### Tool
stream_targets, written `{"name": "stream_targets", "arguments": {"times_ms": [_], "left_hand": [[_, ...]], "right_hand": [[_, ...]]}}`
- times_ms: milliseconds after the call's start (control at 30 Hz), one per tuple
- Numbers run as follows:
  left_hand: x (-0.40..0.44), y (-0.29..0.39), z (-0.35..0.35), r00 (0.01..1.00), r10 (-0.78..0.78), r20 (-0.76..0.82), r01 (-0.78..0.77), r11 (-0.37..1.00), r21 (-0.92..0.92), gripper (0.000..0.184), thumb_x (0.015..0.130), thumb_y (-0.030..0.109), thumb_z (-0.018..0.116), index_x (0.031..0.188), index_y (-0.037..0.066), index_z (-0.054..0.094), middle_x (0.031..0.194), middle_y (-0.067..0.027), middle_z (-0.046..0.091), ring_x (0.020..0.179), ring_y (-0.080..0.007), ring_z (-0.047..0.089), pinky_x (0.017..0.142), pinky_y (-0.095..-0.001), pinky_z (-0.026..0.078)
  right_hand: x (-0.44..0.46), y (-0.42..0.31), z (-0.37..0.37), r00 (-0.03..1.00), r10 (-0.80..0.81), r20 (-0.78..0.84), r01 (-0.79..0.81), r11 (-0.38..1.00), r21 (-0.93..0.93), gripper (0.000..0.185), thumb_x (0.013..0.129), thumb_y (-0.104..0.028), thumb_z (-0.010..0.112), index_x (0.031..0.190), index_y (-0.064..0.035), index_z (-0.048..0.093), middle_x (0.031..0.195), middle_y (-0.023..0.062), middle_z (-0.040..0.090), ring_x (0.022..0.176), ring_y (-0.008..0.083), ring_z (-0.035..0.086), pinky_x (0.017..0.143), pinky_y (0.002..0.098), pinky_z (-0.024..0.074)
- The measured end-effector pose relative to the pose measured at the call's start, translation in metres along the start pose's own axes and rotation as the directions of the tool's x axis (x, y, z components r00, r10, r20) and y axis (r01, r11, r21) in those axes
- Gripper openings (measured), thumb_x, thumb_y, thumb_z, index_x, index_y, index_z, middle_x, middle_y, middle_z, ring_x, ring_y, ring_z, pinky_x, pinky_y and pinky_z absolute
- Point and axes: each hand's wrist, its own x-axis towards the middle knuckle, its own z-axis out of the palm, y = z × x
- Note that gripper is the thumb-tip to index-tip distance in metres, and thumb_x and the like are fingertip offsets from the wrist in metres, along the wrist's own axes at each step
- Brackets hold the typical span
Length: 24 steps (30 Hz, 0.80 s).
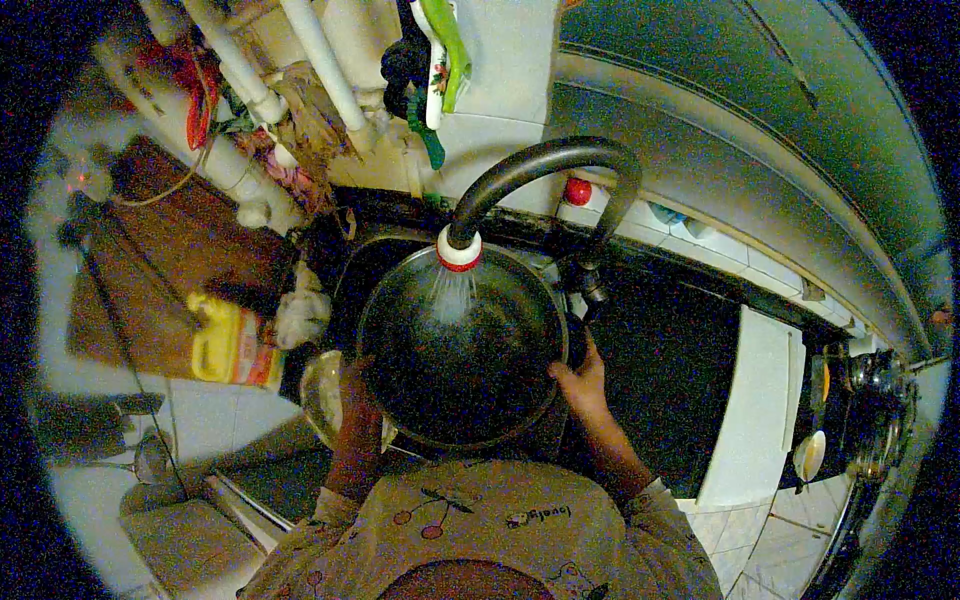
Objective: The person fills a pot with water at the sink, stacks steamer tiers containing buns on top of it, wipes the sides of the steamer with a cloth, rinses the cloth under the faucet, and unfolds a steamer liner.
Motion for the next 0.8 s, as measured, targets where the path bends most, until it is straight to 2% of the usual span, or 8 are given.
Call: {"name": "stream_targets", "arguments": {"times_ms": [167, 267, 367, 467, 667, 800], "left_hand": [[0.001, 0.0, -0.001, 0.999, 0.009, 0.03, -0.009, 1.0, -0.005, 0.047, 0.062, -0.004, 0.052, 0.107, 0.002, 0.041, 0.094, -0.0182, 0.056, 0.078, -0.0331, 0.058, 0.068, -0.0427, 0.052], [0.003, -0.003, -0.005, 0.999, -0.005, -0.035, 0.005, 1.0, -0.022, 0.048, 0.061, -0.005, 0.052, 0.107, 0.002, 0.041, 0.094, -0.0182, 0.056, 0.078, -0.033, 0.058, 0.068, -0.0429, 0.052], [0.001, -0.001, -0.002, 1.0, 0.014, -0.005, -0.014, 0.999, -0.038, 0.049, 0.06, -0.006, 0.052, 0.107, 0.003, 0.042, 0.094, -0.018, 0.056, 0.078, -0.0329, 0.058, 0.068, -0.0431, 0.052], [-0.001, 0.001, 0.0, 1.0, -0.005, -0.014, 0.004, 0.999, -0.036, 0.047, 0.06, -0.005, 0.052, 0.106, 0.003, 0.043, 0.095, -0.0173, 0.056, 0.079, -0.0323, 0.058, 0.068, -0.0426, 0.052], [0.003, 0.0, -0.002, 0.999, 0.029, 0.022, -0.028, 0.999, -0.018, 0.048, 0.061, -0.003, 0.052, 0.108, 0.003, 0.044, 0.095, -0.0168, 0.056, 0.079, -0.0321, 0.058, 0.07, -0.0432, 0.051], [0.001, 0.003, 0.002, 1.0, 0.018, 0.006, -0.018, 1.0, -0.004, 0.05, 0.061, -0.004, 0.052, 0.109, 0.003, 0.043, 0.095, -0.0172, 0.056, 0.079, -0.0322, 0.058, 0.07, -0.0428, 0.051]], "right_hand": [[-0.001, 0.002, 0.001, 1.0, 0.003, -0.029, -0.003, 1.0, 0.004, 0.08, 0.062, 0.005, 0.059, 0.131, 0.0023, 0.019, 0.107, 0.0144, 0.051, 0.085, 0.0202, 0.053, 0.075, 0.0296, 0.046], [0.0, 0.002, 0.001, 1.0, -0.026, -0.007, 0.026, 0.998, 0.049, 0.081, 0.062, 0.004, 0.06, 0.131, 0.0023, 0.019, 0.107, 0.0146, 0.051, 0.086, 0.0205, 0.053, 0.075, 0.0302, 0.046], [0.002, 0.006, -0.003, 1.0, -0.002, 0.009, 0.002, 1.0, 0.007, 0.081, 0.062, 0.004, 0.061, 0.132, 0.0021, 0.019, 0.108, 0.015, 0.05, 0.087, 0.0206, 0.053, 0.075, 0.0302, 0.0462], [0.005, 0.015, -0.005, 0.998, -0.059, -0.006, 0.058, 0.998, -0.039, 0.081, 0.063, 0.004, 0.061, 0.132, 0.0018, 0.019, 0.107, 0.0148, 0.051, 0.086, 0.0205, 0.053, 0.074, 0.0303, 0.0465], [0.002, 0.005, 0.001, 0.999, 0.034, -0.021, -0.033, 0.999, 0.043, 0.082, 0.062, 0.005, 0.061, 0.132, 0.0009, 0.019, 0.107, 0.0147, 0.052, 0.088, 0.0212, 0.053, 0.076, 0.0314, 0.0459], [0.0, -0.001, 0.006, 0.997, 0.056, -0.057, -0.055, 0.998, 0.01, 0.082, 0.062, 0.005, 0.061, 0.132, 0.0015, 0.018, 0.108, 0.0153, 0.051, 0.09, 0.0223, 0.052, 0.077, 0.0317, 0.0453]]}}
